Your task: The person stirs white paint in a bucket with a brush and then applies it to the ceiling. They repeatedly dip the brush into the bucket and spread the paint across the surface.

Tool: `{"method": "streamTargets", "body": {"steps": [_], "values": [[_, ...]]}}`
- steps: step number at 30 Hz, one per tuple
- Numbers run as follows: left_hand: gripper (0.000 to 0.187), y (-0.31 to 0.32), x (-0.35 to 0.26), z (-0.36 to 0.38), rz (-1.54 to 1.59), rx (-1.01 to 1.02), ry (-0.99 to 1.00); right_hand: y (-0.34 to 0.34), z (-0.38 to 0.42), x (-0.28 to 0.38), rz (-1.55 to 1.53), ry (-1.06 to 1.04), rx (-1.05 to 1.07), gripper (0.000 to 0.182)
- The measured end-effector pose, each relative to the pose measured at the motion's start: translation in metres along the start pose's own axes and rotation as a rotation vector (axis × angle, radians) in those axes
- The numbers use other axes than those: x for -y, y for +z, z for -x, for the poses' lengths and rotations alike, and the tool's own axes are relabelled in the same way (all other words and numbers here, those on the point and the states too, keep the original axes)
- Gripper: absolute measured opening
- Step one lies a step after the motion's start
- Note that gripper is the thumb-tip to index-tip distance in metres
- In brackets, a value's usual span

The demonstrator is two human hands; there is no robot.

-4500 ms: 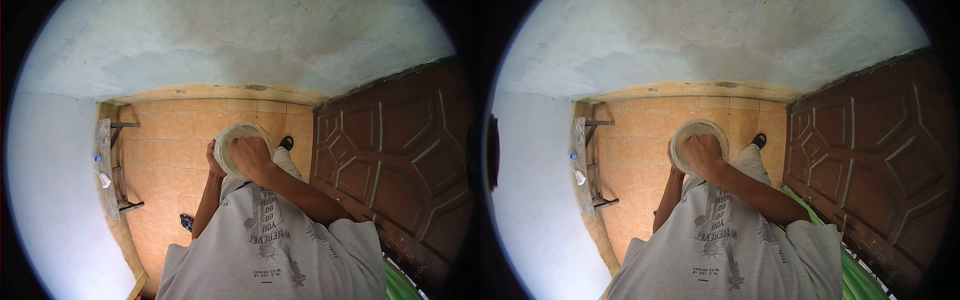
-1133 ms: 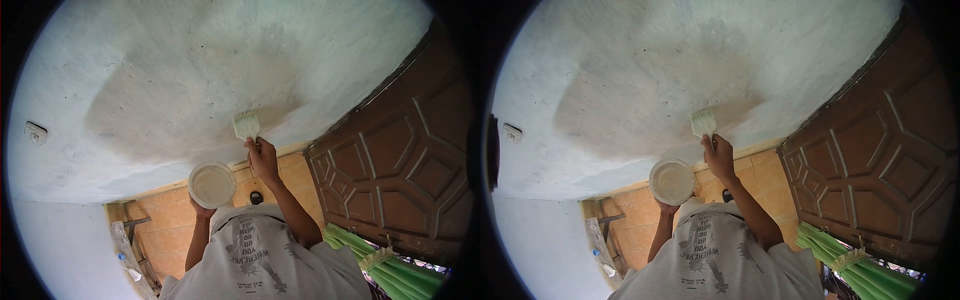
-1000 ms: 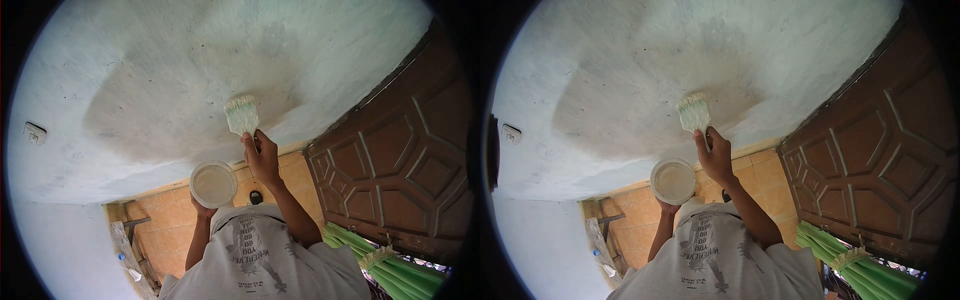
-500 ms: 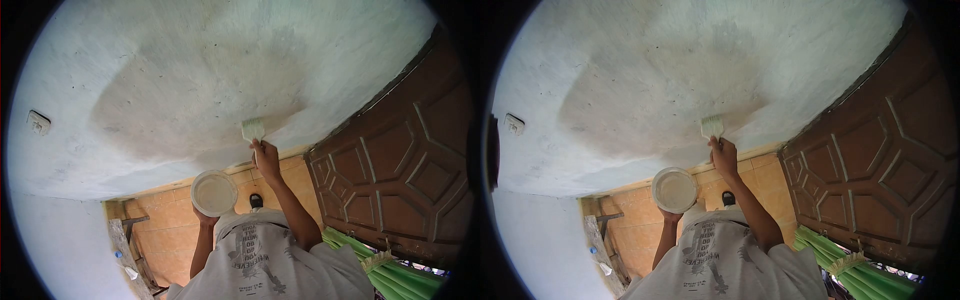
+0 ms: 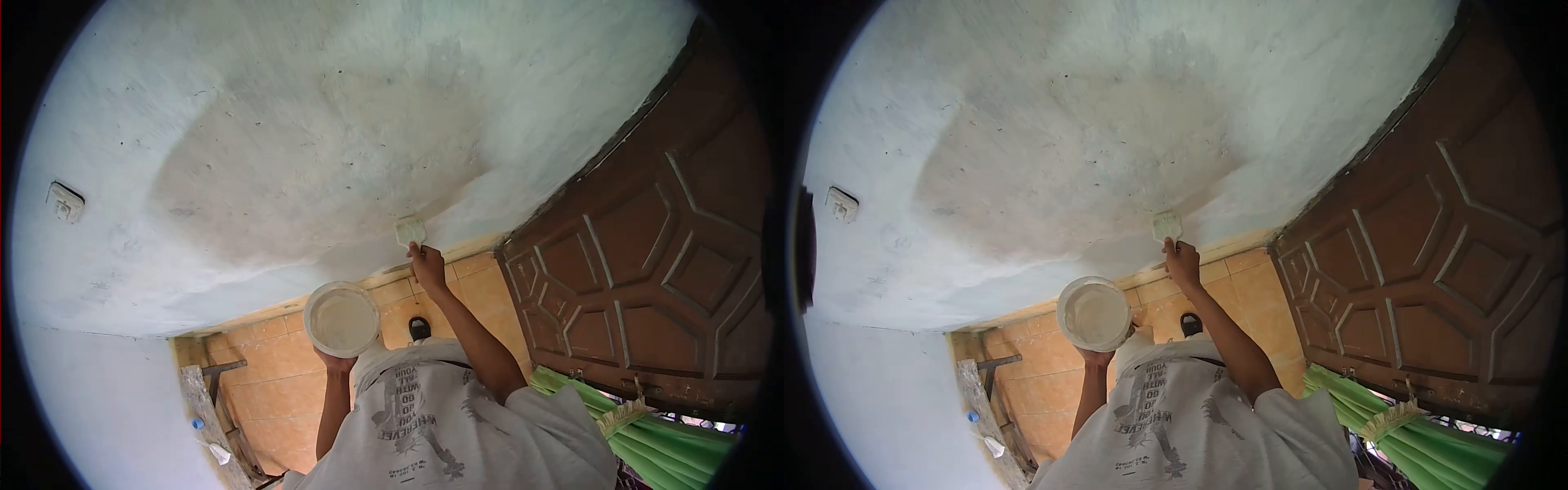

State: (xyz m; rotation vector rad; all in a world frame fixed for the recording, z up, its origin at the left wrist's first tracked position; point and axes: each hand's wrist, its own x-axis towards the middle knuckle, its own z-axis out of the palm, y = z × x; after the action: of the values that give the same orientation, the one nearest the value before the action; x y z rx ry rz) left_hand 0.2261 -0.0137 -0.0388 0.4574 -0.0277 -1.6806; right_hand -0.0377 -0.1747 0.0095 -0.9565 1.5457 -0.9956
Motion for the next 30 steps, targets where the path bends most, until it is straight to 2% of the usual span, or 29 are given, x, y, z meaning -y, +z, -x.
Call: {"method": "streamTargets", "body": {"steps": [1,2,4,9,10,13,16,19,22,25,28,30], "values": [[0.076,0.001,0.0,0.0,0.003,0.003,-0.003,-0.002,0.0,0.004,-0.007,0.035,0.015,0.049],[0.077,0.003,-0.001,0.0,0.005,0.004,-0.008,-0.004,-0.001,0.009,-0.003,-0.021,0.021,0.048],[0.08,0.006,-0.002,-0.001,0.004,0.013,-0.017,-0.014,0.01,0.051,0.004,-0.132,0.034,0.047],[0.085,-0.003,0.0,-0.01,0.063,-0.018,-0.042,-0.035,0.059,0.17,-0.125,-0.234,0.098,0.046],[0.092,-0.009,0.002,-0.013,0.103,-0.041,-0.041,-0.037,0.063,0.179,-0.147,-0.261,0.113,0.046],[0.091,-0.021,0.003,-0.016,0.068,-0.047,-0.032,-0.036,0.062,0.183,-0.105,-0.442,0.019,0.047],[0.09,-0.023,0.004,-0.017,0.075,-0.054,-0.02,-0.03,0.043,0.147,-0.064,-0.357,0.032,0.048],[0.09,-0.008,0.005,-0.016,0.175,-0.059,-0.002,-0.021,0.019,0.077,0.009,-0.232,0.071,0.047],[0.089,-0.019,0.003,-0.011,0.03,-0.042,0.006,-0.016,0.008,0.038,0.011,-0.045,0.082,0.047],[0.077,-0.003,0.0,-0.003,0.001,0.013,-0.013,-0.015,-0.002,0.025,-0.024,0.066,0.101,0.045],[0.075,0.007,-0.001,-0.002,-0.023,0.027,-0.009,-0.025,0.022,0.087,-0.069,-0.037,0.089,0.045],[0.086,0.002,0.001,-0.006,0.072,-0.036,0.004,-0.033,0.045,0.138,-0.102,-0.141,0.087,0.044]]}}
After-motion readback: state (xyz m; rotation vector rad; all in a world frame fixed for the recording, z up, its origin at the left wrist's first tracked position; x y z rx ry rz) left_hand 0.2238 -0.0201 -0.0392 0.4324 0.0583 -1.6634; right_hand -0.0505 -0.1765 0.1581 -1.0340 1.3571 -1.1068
